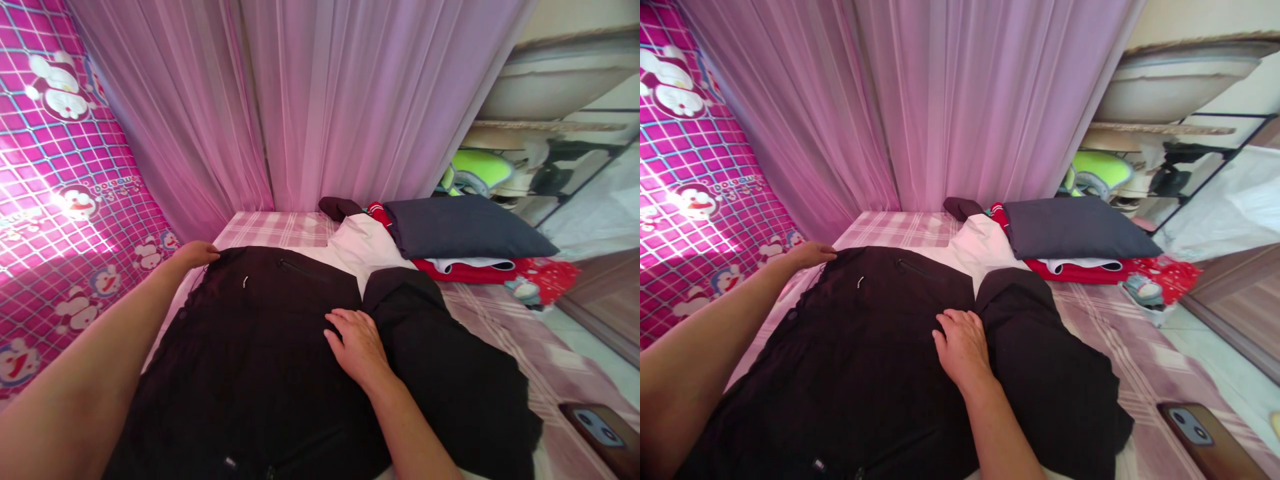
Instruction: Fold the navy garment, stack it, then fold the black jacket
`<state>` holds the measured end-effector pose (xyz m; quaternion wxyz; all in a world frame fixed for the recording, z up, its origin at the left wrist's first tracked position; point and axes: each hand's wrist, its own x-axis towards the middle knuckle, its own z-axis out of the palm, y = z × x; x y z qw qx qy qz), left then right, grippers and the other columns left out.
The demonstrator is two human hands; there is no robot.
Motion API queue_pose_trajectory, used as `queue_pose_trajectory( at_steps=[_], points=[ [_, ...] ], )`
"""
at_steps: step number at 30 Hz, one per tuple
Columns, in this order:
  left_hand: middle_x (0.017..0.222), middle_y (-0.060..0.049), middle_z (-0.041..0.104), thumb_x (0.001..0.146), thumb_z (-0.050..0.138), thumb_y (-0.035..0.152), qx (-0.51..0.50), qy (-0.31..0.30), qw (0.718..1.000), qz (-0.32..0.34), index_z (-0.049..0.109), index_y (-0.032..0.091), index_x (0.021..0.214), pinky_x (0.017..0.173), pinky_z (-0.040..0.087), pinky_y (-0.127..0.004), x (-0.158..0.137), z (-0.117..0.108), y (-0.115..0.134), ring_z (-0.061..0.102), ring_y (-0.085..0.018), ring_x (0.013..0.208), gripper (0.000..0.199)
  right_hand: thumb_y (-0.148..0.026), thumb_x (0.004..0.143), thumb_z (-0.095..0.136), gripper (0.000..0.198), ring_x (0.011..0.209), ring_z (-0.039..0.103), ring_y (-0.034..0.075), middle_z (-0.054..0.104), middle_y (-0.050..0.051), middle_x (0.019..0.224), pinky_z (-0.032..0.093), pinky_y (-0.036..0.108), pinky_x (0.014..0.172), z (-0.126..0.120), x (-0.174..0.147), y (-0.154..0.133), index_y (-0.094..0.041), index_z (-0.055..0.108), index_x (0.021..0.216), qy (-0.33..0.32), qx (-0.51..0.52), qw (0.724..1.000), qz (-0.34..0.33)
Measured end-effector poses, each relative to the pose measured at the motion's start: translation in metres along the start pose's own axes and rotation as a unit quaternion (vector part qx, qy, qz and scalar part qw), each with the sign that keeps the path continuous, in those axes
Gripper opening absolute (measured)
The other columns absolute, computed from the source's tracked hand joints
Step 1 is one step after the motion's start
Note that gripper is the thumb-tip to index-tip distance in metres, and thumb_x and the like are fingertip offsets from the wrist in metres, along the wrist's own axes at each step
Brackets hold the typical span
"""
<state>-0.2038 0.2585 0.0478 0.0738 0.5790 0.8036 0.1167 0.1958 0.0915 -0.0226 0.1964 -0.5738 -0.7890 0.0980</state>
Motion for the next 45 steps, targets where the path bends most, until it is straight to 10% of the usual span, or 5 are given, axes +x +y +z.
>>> queue_pose_trajectory(
  at_steps=[5, 15, 20, 25, 45],
  points=[
    [0.119, -0.015, 0.066, 0.091, 0.042, 0.037, 0.161, 0.048, 0.986, -0.006, 0.064, 0.019, 0.122, 0.091, 0.048, -0.052, 0.001, 0.015, 0.006, 0.057, -0.038, 0.115, 0.042, -0.027, 0.091, 0.054, 0.031, 0.117, 0.058, 0.023, 0.067, 0.007, 0.125, 0.031, 0.042, 0.110, -0.001, 0.000, 0.000, -0.024, 0.069, 0.117, -0.008, 0.007, 1.000, 0.008],
    [0.123, -0.019, 0.064, 0.094, 0.040, 0.030, 0.183, 0.051, 0.981, -0.048, 0.056, 0.009, 0.126, 0.087, 0.047, -0.050, 0.004, 0.045, 0.019, 0.056, -0.040, 0.115, 0.041, -0.028, 0.091, 0.055, 0.031, 0.117, 0.058, 0.021, 0.066, 0.006, 0.126, 0.031, 0.040, 0.111, -0.001, 0.000, 0.000, -0.024, 0.068, 0.119, -0.005, 0.014, 1.000, 0.016],
    [0.140, -0.017, 0.054, 0.097, 0.030, 0.038, 0.151, 0.091, 0.982, 0.072, 0.056, 0.014, 0.132, 0.103, 0.040, -0.050, -0.027, 0.046, 0.052, 0.049, -0.035, 0.127, 0.050, -0.027, 0.090, 0.056, 0.030, 0.116, 0.058, 0.022, 0.067, 0.007, 0.124, 0.032, 0.042, 0.110, -0.001, 0.001, -0.001, -0.024, 0.070, 0.116, -0.004, 0.013, 1.000, 0.016],
    [0.161, -0.009, 0.027, 0.096, 0.024, 0.055, 0.147, -0.023, 0.956, 0.254, 0.031, 0.023, 0.152, 0.117, 0.018, -0.056, -0.079, 0.092, 0.087, 0.022, -0.029, 0.148, 0.065, -0.024, 0.089, 0.056, 0.030, 0.115, 0.058, 0.023, 0.068, 0.008, 0.123, 0.033, 0.043, 0.109, -0.003, 0.000, -0.001, -0.021, 0.070, 0.116, 0.004, 0.020, 1.000, 0.004],
    [0.160, -0.008, 0.028, 0.095, 0.024, 0.060, 0.125, -0.100, 0.966, 0.205, 0.044, 0.034, 0.145, 0.109, 0.017, -0.073, -0.066, 0.102, 0.172, 0.022, -0.034, 0.147, 0.059, -0.025, 0.088, 0.057, 0.033, 0.118, 0.057, 0.023, 0.066, 0.008, 0.126, 0.032, 0.043, 0.110, -0.003, 0.001, -0.001, -0.022, 0.067, 0.119, 0.012, 0.038, 0.999, 0.007]
  ],
)
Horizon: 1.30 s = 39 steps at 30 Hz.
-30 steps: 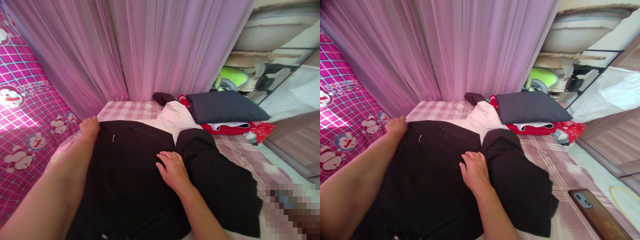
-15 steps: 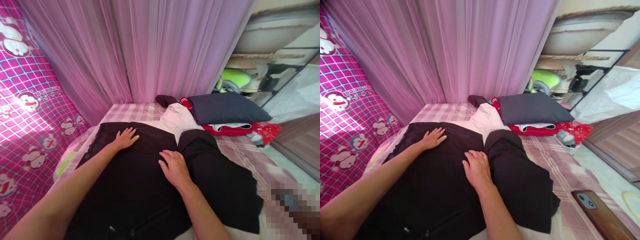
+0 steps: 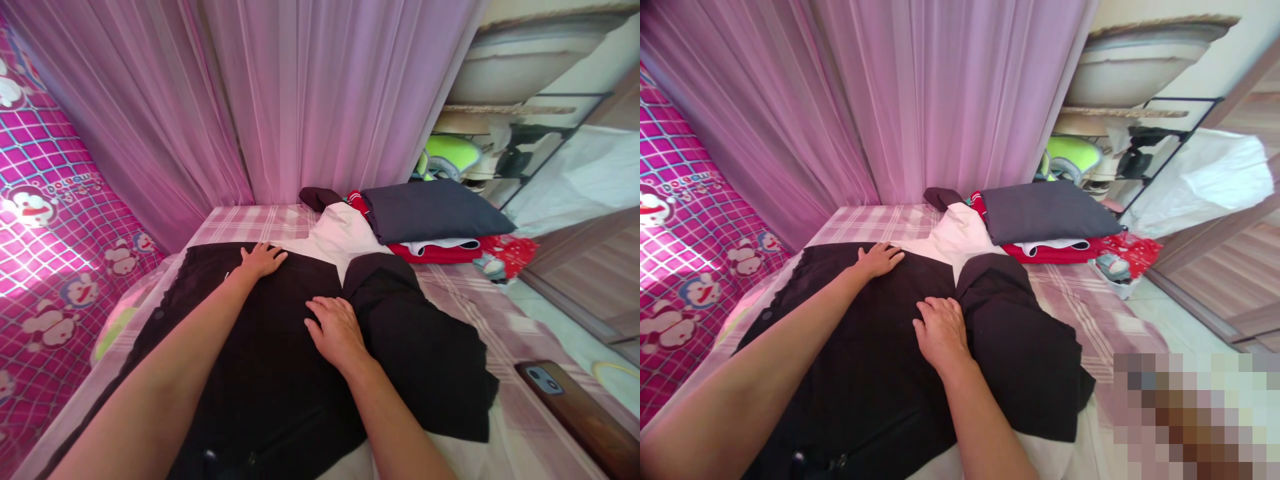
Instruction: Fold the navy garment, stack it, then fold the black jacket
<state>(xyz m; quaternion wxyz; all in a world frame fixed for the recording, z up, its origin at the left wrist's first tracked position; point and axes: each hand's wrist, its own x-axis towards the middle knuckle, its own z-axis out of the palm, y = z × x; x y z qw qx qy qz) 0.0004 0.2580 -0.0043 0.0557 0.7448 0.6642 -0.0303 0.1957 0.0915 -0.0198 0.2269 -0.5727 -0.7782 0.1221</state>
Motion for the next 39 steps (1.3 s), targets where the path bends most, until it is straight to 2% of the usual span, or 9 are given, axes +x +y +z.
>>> queue_pose_trajectory(
  at_steps=[4, 8, 11, 15, 18, 21, 24, 27, 39],
  points=[
    [0.160, -0.008, 0.029, 0.098, 0.025, 0.054, 0.002, 0.122, 0.989, 0.086, 0.041, 0.027, 0.147, 0.116, 0.014, -0.063, -0.019, 0.015, 0.025, 0.023, -0.028, 0.147, 0.058, -0.020, 0.086, 0.058, 0.037, 0.119, 0.056, 0.024, 0.065, 0.009, 0.128, 0.035, 0.042, 0.109, 0.002, 0.002, 0.003, -0.020, 0.066, 0.122, 0.011, -0.005, 1.000, 0.007],
    [0.158, -0.004, 0.034, 0.099, 0.026, 0.050, -0.010, 0.076, 0.991, 0.112, 0.039, 0.031, 0.148, 0.117, 0.013, -0.062, -0.025, 0.031, 0.037, 0.028, -0.026, 0.146, 0.054, -0.017, 0.085, 0.057, 0.036, 0.116, 0.057, 0.024, 0.065, 0.009, 0.127, 0.036, 0.040, 0.108, 0.004, 0.002, 0.006, -0.019, 0.068, 0.119, 0.016, -0.012, 1.000, 0.009],
    [0.157, -0.005, 0.035, 0.099, 0.027, 0.049, -0.012, 0.082, 0.991, 0.101, 0.039, 0.028, 0.148, 0.117, 0.016, -0.061, -0.035, 0.029, 0.040, 0.029, -0.027, 0.146, 0.055, -0.017, 0.084, 0.057, 0.033, 0.116, 0.058, 0.024, 0.066, 0.009, 0.126, 0.037, 0.040, 0.107, 0.004, 0.002, 0.007, -0.020, 0.070, 0.115, 0.014, -0.014, 1.000, 0.006],
    [0.154, -0.005, 0.040, 0.100, 0.024, 0.044, -0.009, 0.121, 0.979, 0.162, 0.042, 0.025, 0.147, 0.119, 0.019, -0.054, -0.082, 0.029, 0.046, 0.031, -0.024, 0.145, 0.053, -0.016, 0.085, 0.057, 0.032, 0.114, 0.058, 0.023, 0.067, 0.009, 0.124, 0.037, 0.039, 0.107, 0.003, 0.003, 0.007, -0.020, 0.070, 0.114, 0.015, -0.016, 1.000, 0.003],
    [0.154, -0.004, 0.042, 0.100, 0.025, 0.045, 0.007, 0.109, 0.972, 0.206, 0.042, 0.027, 0.147, 0.119, 0.018, -0.055, -0.119, 0.038, 0.040, 0.032, -0.024, 0.145, 0.053, -0.015, 0.085, 0.057, 0.033, 0.114, 0.058, 0.023, 0.066, 0.010, 0.125, 0.037, 0.039, 0.107, 0.004, 0.003, 0.007, -0.018, 0.069, 0.115, 0.014, -0.019, 1.000, 0.005],
    [0.155, -0.005, 0.040, 0.099, 0.028, 0.045, 0.031, 0.100, 0.981, 0.166, 0.040, 0.028, 0.148, 0.118, 0.019, -0.057, -0.134, 0.044, 0.022, 0.032, -0.026, 0.144, 0.052, -0.015, 0.084, 0.056, 0.033, 0.115, 0.058, 0.023, 0.066, 0.009, 0.126, 0.036, 0.039, 0.108, 0.004, 0.003, 0.008, -0.017, 0.069, 0.115, 0.010, -0.015, 1.000, 0.011],
    [0.154, -0.005, 0.040, 0.099, 0.028, 0.044, 0.041, 0.097, 0.990, 0.095, 0.041, 0.028, 0.148, 0.117, 0.021, -0.057, -0.134, 0.043, 0.001, 0.033, -0.027, 0.144, 0.052, -0.015, 0.084, 0.056, 0.033, 0.116, 0.058, 0.023, 0.066, 0.009, 0.126, 0.036, 0.039, 0.108, 0.003, 0.003, 0.008, -0.018, 0.070, 0.114, 0.008, -0.012, 1.000, 0.014],
    [0.154, -0.005, 0.041, 0.099, 0.028, 0.044, 0.036, 0.089, 0.993, 0.069, 0.042, 0.028, 0.147, 0.117, 0.022, -0.056, -0.133, 0.040, -0.011, 0.033, -0.027, 0.144, 0.053, -0.016, 0.085, 0.055, 0.033, 0.116, 0.058, 0.023, 0.066, 0.008, 0.126, 0.036, 0.039, 0.108, 0.003, 0.003, 0.008, -0.019, 0.070, 0.114, 0.005, -0.011, 1.000, 0.011],
    [0.152, -0.004, 0.045, 0.098, 0.029, 0.042, 0.024, 0.106, 0.992, 0.057, 0.048, 0.028, 0.143, 0.117, 0.025, -0.053, -0.135, 0.041, -0.009, 0.036, -0.027, 0.142, 0.051, -0.022, 0.088, 0.054, 0.031, 0.115, 0.059, 0.022, 0.067, 0.008, 0.125, 0.035, 0.039, 0.108, -0.005, 0.005, 0.002, -0.019, 0.069, 0.115, -0.001, 0.010, 1.000, 0.012]
  ],
)
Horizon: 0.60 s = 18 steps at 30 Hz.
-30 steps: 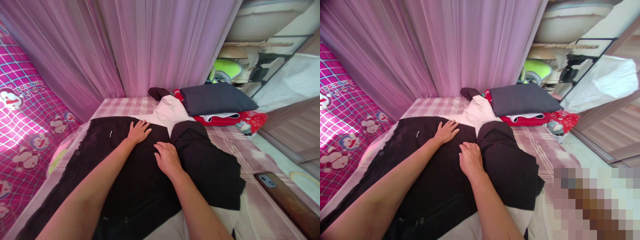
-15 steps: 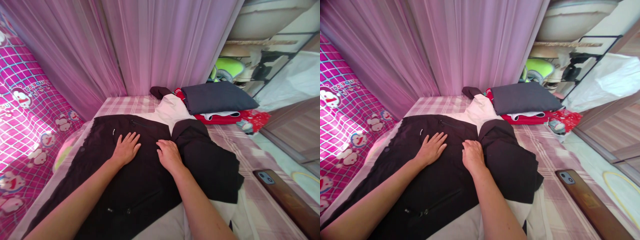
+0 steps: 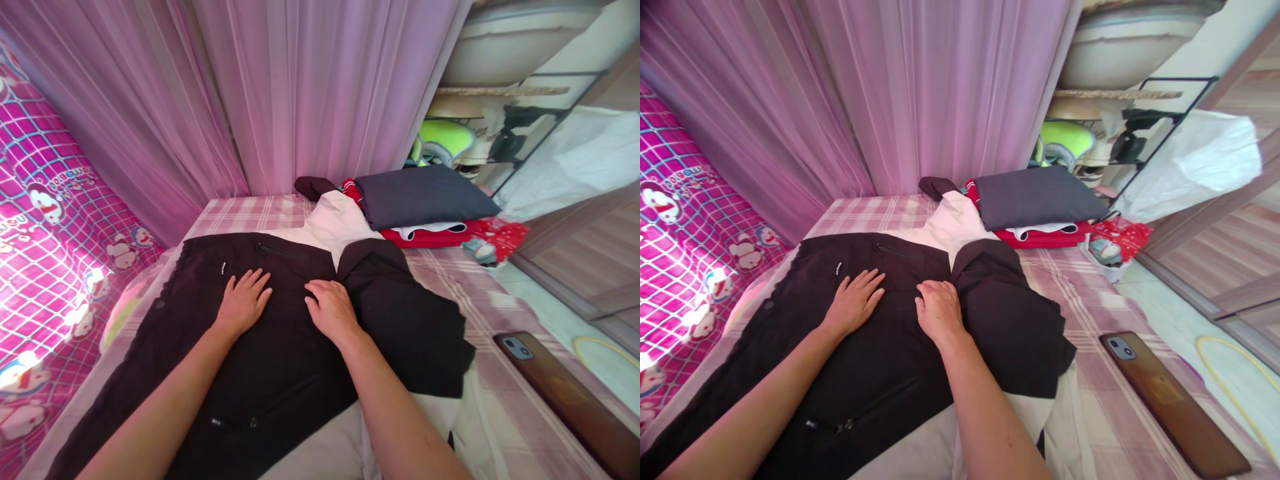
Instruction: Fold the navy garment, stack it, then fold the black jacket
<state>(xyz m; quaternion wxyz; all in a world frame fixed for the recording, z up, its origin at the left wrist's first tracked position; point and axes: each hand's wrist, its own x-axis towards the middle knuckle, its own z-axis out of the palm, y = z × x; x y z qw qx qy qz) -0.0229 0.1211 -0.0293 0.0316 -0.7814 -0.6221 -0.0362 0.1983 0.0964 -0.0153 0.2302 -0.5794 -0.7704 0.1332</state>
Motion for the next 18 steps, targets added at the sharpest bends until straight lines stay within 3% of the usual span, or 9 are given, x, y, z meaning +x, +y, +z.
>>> queue_pose_trajectory(
  at_steps=[11, 18],
  points=[
    [0.146, -0.004, 0.052, 0.098, 0.031, 0.041, -0.009, 0.017, 1.000, -0.003, 0.056, 0.027, 0.136, 0.116, 0.029, -0.050, -0.003, -0.002, 0.002, 0.043, -0.026, 0.138, 0.048, -0.022, 0.090, 0.054, 0.027, 0.110, 0.063, 0.020, 0.071, 0.005, 0.118, 0.038, 0.037, 0.105, -0.011, 0.002, -0.008, -0.022, 0.072, 0.110, 0.008, 0.044, 0.999, -0.004],
    [0.143, -0.005, 0.055, 0.097, 0.031, 0.041, -0.012, 0.034, 0.999, -0.004, 0.058, 0.025, 0.134, 0.114, 0.032, -0.049, -0.002, -0.003, 0.002, 0.046, -0.026, 0.136, 0.049, -0.024, 0.092, 0.051, 0.027, 0.106, 0.065, 0.019, 0.073, 0.004, 0.113, 0.045, 0.032, 0.097, -0.048, -0.006, -0.043, -0.023, 0.072, 0.110, 0.002, 0.052, 0.997, -0.060]
  ],
)
